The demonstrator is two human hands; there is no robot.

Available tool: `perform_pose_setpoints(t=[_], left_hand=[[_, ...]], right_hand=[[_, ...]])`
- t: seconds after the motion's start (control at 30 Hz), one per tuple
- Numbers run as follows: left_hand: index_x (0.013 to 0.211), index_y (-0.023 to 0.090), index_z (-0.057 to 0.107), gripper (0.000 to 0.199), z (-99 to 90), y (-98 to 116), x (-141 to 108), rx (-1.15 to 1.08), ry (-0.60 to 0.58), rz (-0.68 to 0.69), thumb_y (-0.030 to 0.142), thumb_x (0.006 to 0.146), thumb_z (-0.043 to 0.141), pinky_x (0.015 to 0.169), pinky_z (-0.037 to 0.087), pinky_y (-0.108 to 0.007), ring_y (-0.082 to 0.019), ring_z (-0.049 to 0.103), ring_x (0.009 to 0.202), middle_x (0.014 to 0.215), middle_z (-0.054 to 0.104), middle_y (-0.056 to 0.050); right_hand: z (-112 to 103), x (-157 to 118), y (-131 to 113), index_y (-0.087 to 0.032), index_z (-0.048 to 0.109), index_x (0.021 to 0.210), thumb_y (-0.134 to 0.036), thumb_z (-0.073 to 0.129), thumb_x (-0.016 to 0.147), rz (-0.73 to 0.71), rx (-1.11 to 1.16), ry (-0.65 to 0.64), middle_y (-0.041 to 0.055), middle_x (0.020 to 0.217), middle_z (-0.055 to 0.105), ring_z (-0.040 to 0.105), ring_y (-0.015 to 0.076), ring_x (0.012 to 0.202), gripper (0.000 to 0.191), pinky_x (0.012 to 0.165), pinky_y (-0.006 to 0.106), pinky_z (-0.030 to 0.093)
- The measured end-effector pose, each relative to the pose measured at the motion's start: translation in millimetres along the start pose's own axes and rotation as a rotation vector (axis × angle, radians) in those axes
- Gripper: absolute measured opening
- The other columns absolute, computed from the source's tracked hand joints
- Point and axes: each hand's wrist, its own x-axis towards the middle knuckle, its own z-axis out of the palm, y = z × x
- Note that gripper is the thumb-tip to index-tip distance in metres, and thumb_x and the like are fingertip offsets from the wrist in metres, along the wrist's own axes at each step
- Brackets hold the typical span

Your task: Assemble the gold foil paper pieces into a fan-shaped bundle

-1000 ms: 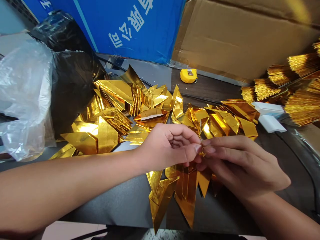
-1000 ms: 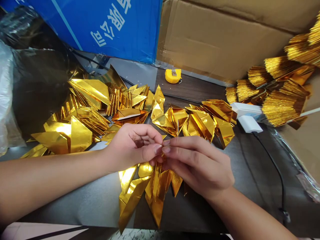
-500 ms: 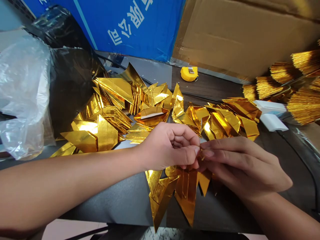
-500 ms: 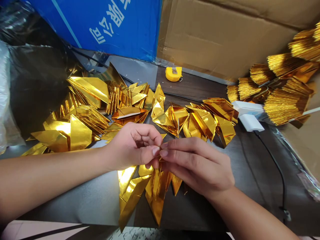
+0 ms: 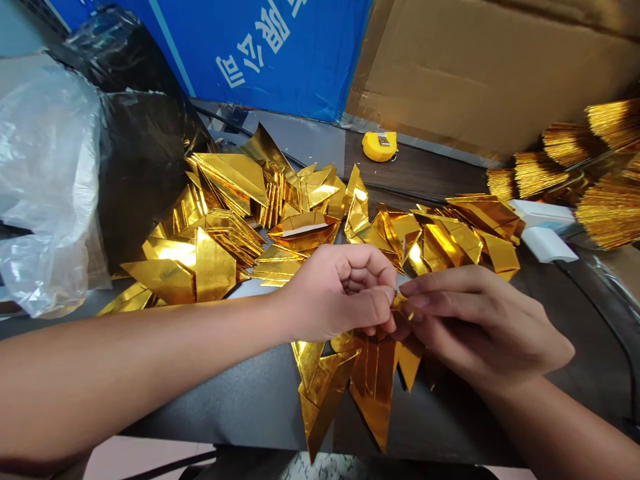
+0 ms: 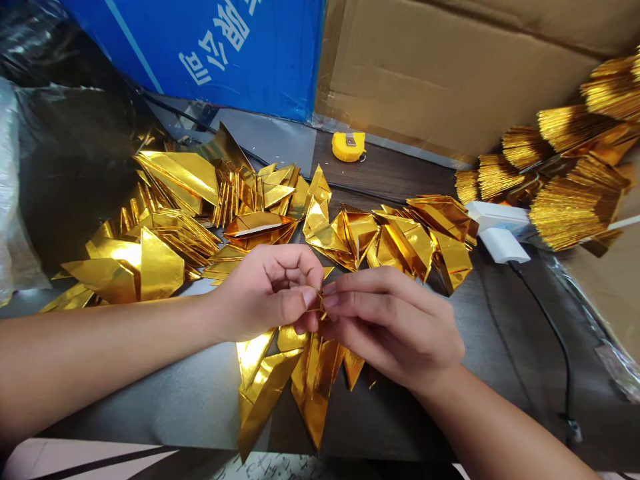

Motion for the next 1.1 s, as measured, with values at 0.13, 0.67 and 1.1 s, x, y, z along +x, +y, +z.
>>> perform_pose_setpoints(t=[0.13, 0.67, 1.1], left_hand=[[0.076, 0.016, 0.053, 0.015, -1.5, -0.8, 0.2, 0.025, 0.029, 0.033, 0.013, 0.072, 0.067, 0.047, 0.047, -0.011, -0.004, 0.058, 0.049, 0.059, 0.065, 0.003], [0.083, 0.019, 0.045, 0.014, -2.2, -2.1, 5.5, 0.005, 0.117, 0.033, 0.024, 0.090, 0.055, 0.039, 0.034, -0.012, -0.003, 0.049, 0.039, 0.065, 0.067, 0.003], [0.088, 0.014, 0.053, 0.006, -7.7, -1.4, 10.0, -0.234, 0.162, 0.172, 0.020, 0.084, 0.052, 0.062, 0.049, -0.021, -0.010, 0.064, 0.065, 0.080, 0.068, -0.003]], right_hand=[[3.3, -3.0, 2.5, -0.022, 0.070, 0.099, -0.005, 0.073, 0.084, 0.075, 0.085, 0.055, 0.0074, 0.093, 0.075, 0.073, 0.0175, 0.078, 0.023, 0.063, 0.027, 0.064], [7.5, -10.9, 2.3, -0.024, 0.073, 0.097, -0.007, 0.068, 0.089, 0.434, 0.522, 0.150, 0.0042, 0.097, 0.070, 0.068, 0.0106, 0.051, 0.020, 0.041, 0.023, 0.059], [13.0, -4.9, 13.0, -0.026, 0.070, 0.089, -0.026, 0.075, 0.090, 0.733, 0.818, 0.225, 0.0009, 0.083, 0.072, 0.068, 0.0130, 0.056, 0.005, 0.044, 0.024, 0.057]])
